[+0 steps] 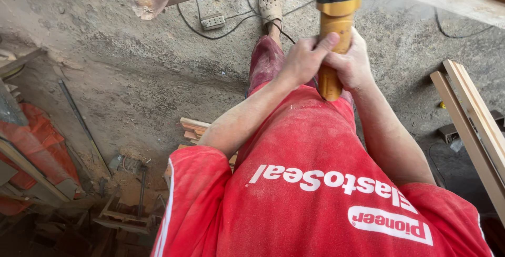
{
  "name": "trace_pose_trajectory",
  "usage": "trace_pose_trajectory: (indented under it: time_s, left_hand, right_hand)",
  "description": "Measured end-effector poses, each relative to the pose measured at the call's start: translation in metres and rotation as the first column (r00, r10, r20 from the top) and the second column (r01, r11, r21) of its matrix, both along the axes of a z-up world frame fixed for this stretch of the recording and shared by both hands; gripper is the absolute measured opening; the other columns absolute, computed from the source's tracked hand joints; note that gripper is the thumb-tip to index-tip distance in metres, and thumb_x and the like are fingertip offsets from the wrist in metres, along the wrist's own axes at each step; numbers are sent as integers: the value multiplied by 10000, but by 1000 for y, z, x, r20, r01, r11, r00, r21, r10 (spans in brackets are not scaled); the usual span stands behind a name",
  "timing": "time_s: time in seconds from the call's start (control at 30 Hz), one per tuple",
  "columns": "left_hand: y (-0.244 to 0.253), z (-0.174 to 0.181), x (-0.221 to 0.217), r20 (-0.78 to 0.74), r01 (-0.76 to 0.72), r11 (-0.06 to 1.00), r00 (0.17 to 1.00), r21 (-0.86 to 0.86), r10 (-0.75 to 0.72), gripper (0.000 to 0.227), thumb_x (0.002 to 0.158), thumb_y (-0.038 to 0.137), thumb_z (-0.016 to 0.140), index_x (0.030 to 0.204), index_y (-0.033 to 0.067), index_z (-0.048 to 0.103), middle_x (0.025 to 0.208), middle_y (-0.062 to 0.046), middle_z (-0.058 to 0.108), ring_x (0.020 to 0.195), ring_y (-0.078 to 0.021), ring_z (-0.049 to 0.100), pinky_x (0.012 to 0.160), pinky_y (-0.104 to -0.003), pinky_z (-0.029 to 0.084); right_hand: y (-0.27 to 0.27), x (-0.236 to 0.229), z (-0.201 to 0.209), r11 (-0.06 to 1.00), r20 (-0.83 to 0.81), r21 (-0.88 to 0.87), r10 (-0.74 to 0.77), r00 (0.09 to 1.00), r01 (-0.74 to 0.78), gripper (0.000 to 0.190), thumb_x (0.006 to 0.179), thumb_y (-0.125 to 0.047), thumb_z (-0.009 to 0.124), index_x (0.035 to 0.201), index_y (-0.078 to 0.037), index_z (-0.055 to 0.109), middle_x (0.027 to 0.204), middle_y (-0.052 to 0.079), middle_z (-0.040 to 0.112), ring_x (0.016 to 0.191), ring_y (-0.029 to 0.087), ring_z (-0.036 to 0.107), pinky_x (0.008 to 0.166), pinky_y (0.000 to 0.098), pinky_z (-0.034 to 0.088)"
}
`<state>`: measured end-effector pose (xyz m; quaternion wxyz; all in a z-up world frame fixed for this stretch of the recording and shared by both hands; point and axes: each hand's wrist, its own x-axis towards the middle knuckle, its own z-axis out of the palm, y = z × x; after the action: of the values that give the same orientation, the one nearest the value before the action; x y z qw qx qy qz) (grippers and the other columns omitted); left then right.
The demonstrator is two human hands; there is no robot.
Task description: The person uses an electric sander to smooth the surface of a long wooden plank resting on a workbench. They move the sander back and forth along the plank's length, occasionally repositioning the wood to access different areas.
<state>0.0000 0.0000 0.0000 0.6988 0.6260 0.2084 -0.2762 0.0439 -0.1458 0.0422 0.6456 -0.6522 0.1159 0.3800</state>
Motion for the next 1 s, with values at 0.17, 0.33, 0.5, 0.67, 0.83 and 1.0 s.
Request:
trace_pose_trajectory:
  time_s: [0.17, 0.33, 0.5, 0.67, 0.83, 1.0]
  left_hand:
    - [-28, 0, 2, -13, 180, 974, 984, 138, -179, 860, 918, 783, 389, 1160, 52, 771, 1005, -187, 807, 988, -317, 788, 919, -417, 592]
    - [19, -4, -6, 15, 13, 1000, 1000, -16, -13, 894, 884, 810, 387, 1253, 56, 695, 1051, -168, 792, 953, -290, 801, 852, -419, 656]
    - [102, -13, -12, 8, -88, 995, 996, 37, 88, 953, 877, 839, 367, 1233, 34, 731, 1061, -156, 804, 1009, -249, 787, 909, -395, 625]
    - [157, -17, -12, -29, -271, 960, 963, -72, 269, 923, 912, 801, 472, 1202, -40, 714, 1115, -193, 776, 1066, -286, 787, 941, -384, 653]
    - [139, -3, -11, 0, -102, 994, 995, 29, 102, 933, 895, 806, 394, 1208, -12, 718, 1090, -149, 798, 997, -240, 795, 890, -356, 647]
    - [99, -6, -11, 16, 27, 1000, 999, 10, -27, 932, 900, 822, 348, 1317, 56, 674, 1054, -140, 807, 972, -247, 808, 917, -359, 624]
  right_hand:
    - [-27, -11, -4, 997, 23, -45, -65, 998, 65, 474, 875, -142, 743, 1290, -21, 550, 1160, 65, 654, 1015, 152, 666, 922, 318, 574]
    - [18, -2, -16, 997, 41, 36, 63, 997, -64, 512, 862, -145, 750, 1305, -22, 525, 1152, 70, 649, 1006, 156, 674, 916, 325, 593]
    - [104, 20, -23, 971, 92, 47, 229, 969, -234, 518, 870, -162, 775, 1294, -10, 521, 1132, 74, 661, 982, 159, 681, 894, 334, 607]
    - [161, 31, -29, 947, 138, 68, 302, 943, -313, 527, 874, -151, 824, 1293, 6, 546, 1147, 86, 667, 1008, 163, 675, 917, 342, 602]
    - [137, 14, -10, 979, -2, -24, 200, 980, -200, 595, 812, -146, 773, 1342, -30, 528, 1136, 72, 660, 1005, 153, 683, 910, 318, 601]
    - [105, 3, -8, 994, 27, -9, 113, 993, -113, 528, 865, -149, 772, 1304, -2, 518, 1160, 103, 642, 1023, 199, 672, 917, 357, 583]
